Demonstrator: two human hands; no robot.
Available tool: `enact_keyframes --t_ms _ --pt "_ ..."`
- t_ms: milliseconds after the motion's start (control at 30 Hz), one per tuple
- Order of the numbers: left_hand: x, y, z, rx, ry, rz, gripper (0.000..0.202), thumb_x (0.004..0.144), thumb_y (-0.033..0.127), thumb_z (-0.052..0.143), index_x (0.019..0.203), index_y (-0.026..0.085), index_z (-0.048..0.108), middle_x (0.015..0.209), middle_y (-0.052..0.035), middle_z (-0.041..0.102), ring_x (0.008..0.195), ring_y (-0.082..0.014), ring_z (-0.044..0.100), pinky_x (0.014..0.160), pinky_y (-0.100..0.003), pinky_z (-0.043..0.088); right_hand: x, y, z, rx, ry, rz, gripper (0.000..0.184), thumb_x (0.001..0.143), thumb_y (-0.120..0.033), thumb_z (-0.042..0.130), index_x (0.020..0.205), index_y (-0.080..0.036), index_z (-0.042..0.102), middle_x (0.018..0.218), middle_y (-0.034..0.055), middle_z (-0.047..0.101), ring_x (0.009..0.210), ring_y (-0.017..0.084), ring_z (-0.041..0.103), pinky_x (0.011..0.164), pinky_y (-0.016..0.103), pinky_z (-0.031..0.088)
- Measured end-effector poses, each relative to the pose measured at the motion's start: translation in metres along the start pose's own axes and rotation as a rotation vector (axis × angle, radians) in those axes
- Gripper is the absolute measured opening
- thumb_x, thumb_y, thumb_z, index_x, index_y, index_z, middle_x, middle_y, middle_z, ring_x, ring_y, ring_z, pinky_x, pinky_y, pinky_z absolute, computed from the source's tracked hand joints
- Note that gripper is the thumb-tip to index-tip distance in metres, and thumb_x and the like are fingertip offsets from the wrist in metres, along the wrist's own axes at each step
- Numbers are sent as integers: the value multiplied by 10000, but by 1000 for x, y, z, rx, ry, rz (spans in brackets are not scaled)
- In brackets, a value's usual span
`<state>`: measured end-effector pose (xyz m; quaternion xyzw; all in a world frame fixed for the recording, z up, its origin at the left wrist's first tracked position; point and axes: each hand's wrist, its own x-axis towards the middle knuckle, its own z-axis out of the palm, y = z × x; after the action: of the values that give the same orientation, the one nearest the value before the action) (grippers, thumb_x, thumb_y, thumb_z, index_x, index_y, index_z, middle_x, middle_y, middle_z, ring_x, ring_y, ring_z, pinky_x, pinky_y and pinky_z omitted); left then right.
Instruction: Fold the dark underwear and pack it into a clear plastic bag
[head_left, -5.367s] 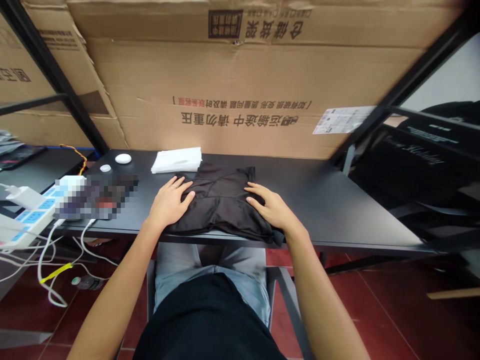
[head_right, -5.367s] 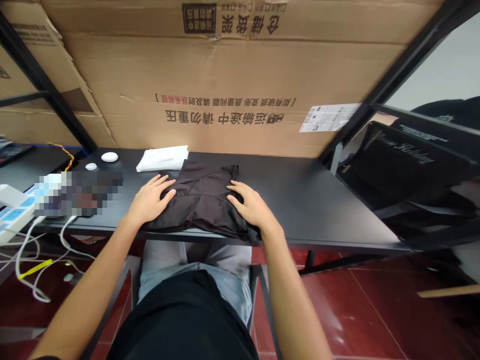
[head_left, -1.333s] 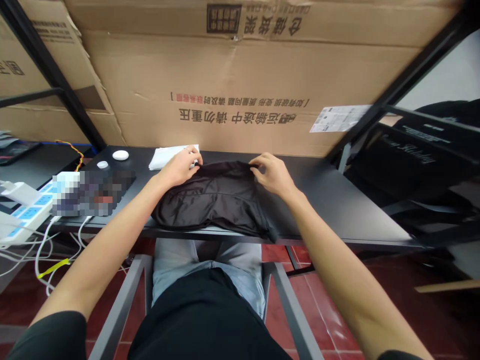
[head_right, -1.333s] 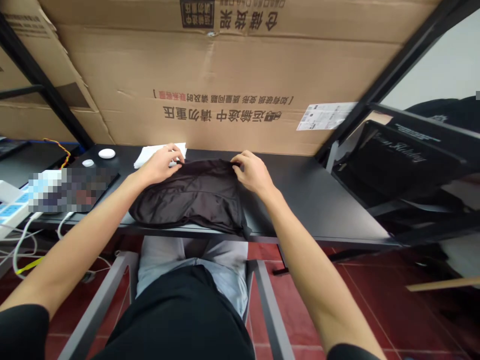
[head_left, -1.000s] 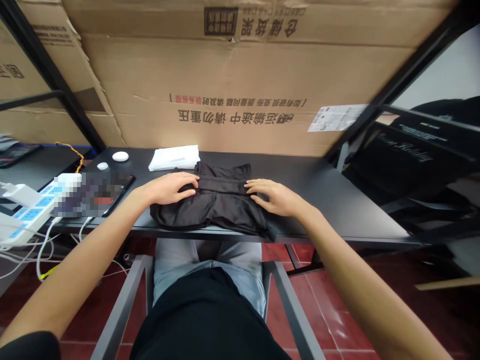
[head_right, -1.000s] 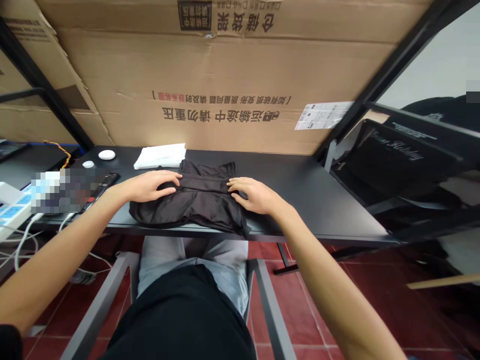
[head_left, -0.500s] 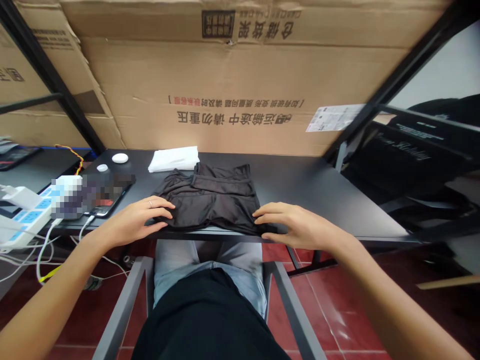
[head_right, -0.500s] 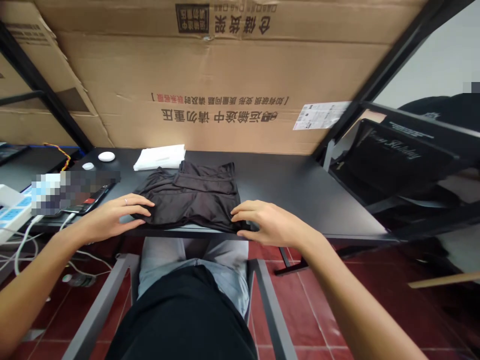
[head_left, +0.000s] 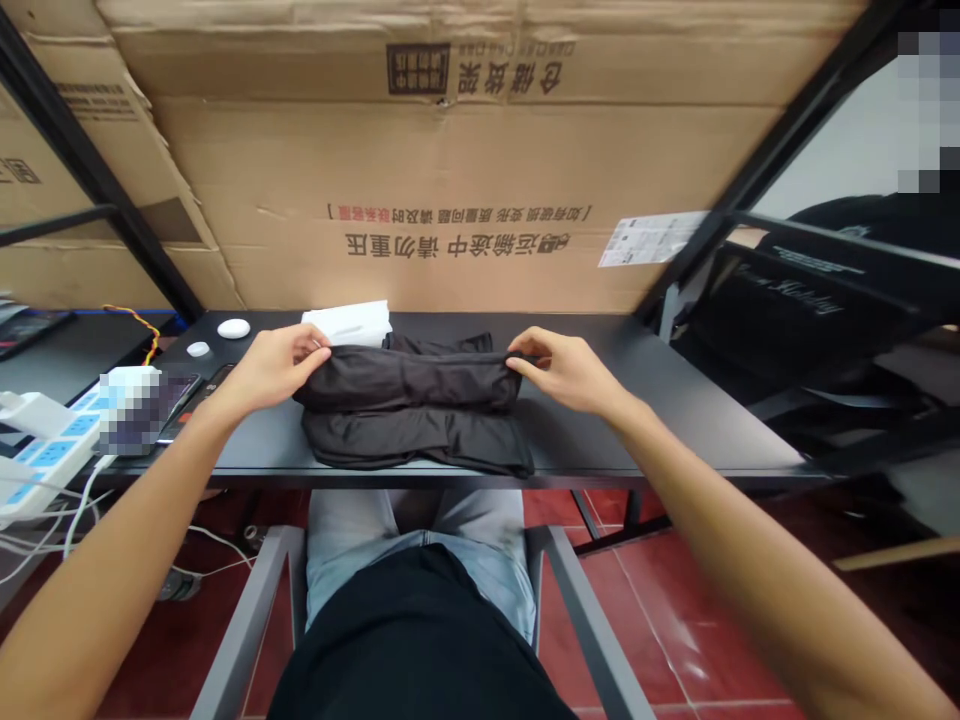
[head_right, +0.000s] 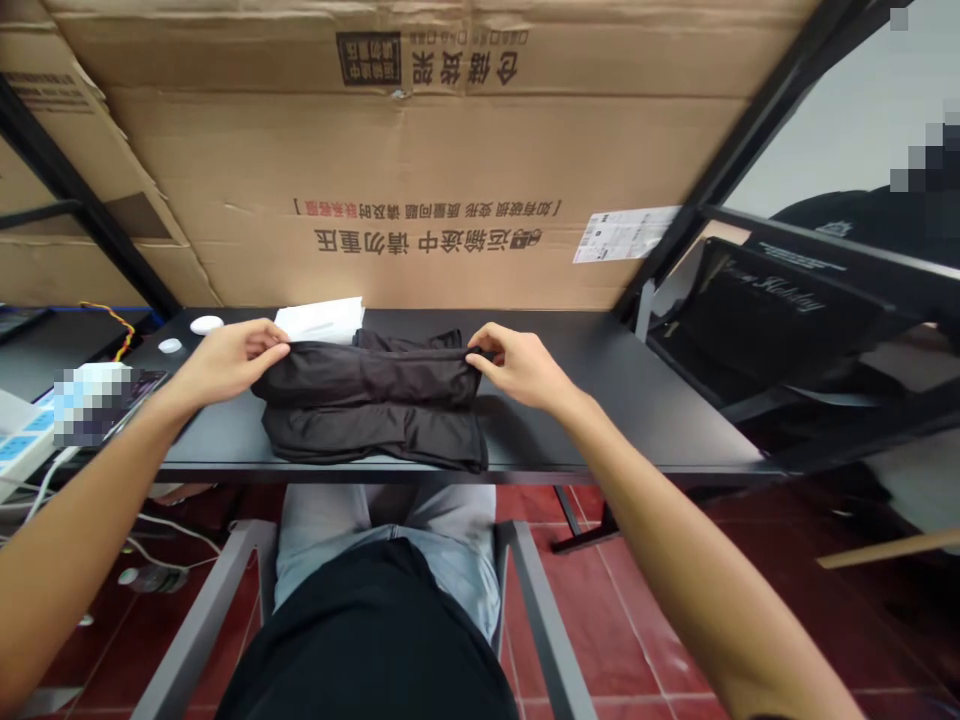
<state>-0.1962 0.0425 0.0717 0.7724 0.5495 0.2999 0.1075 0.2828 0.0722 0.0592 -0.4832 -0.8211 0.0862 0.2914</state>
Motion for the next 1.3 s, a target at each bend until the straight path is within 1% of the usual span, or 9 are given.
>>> enact_keyframes --t_ms 100,200,333,467,600,833,967,1067,1300 --pt "21 -3 20 274 135 -32 329 1025 410 611 1265 237 756 1275 -117 809 1100 -323 786 1054 -478 620 17 1 15 -258 -23 -96 207 1039 -362 713 1181 -254 817 1365 153 789 1221 390 755 1064 568 638" --pt "12 -11 32 288 121 49 357 1038 415 599 1311 244 751 1386 -126 749 1257 -341 734 1131 -495 596 13 -3 24 -351 -29 -298 283 1100 -271 602 1257 -260 836 1528 160 723 1403 398 679 1182 612 579" --pt "-28 -32 24 179 52 194 408 1061 451 605 1384 250 755 1436 -114 711 1349 -324 691 1233 -499 549 -4 -8 28 -272 -155 -533 357 1108 -178 538 1264 -233 855 1423 141 792 1276 325 761 1132 527 629" --pt "-58 -49 7 241 -57 234 507 1039 389 615 1526 291 714 1591 -111 639 1464 -336 630 1292 -527 497 -6 -21 31 -215 -209 -535 318 1099 -173 575 1212 -210 870 1282 135 846 1165 303 811 1059 471 673" --pt "-64 -49 6 297 -65 159 521 1035 374 588 1533 294 718 1619 -105 629 1315 -315 719 1165 -481 585 5 -52 46 -131 -142 -513 340 1133 -232 570 1350 -227 832 1459 134 793 1320 313 775 1175 499 636" --pt "-57 -40 11 291 33 165 366 1028 305 571 1263 288 850 1516 -71 715 1111 -253 774 1028 -411 623 26 -104 98 -34 -230 -664 445 1168 -230 513 1570 -159 689 1662 166 667 1555 302 632 1345 535 499" --pt "-42 -21 0 229 161 210 328 1070 298 563 1184 273 869 1414 -64 767 947 -200 768 993 -389 635 28 -107 112 -35 -276 -651 420 1172 -273 545 1526 -128 720 1608 195 706 1537 311 651 1342 529 499" --pt "-19 9 2 172 253 272 299 1077 268 582 1179 266 863 1375 -60 783 1071 -218 781 1032 -385 642 25 -103 103 -1 -266 -648 391 1162 -271 555 1477 -153 754 1580 186 727 1505 318 676 1332 553 508" --pt "33 88 70 68 171 424 335 1095 175 534 1234 257 828 1434 -66 767 1280 -244 761 1144 -408 619 8 -82 63 206 146 -344 298 1106 -214 575 1260 -258 826 1319 94 845 1265 288 792 1170 521 636"
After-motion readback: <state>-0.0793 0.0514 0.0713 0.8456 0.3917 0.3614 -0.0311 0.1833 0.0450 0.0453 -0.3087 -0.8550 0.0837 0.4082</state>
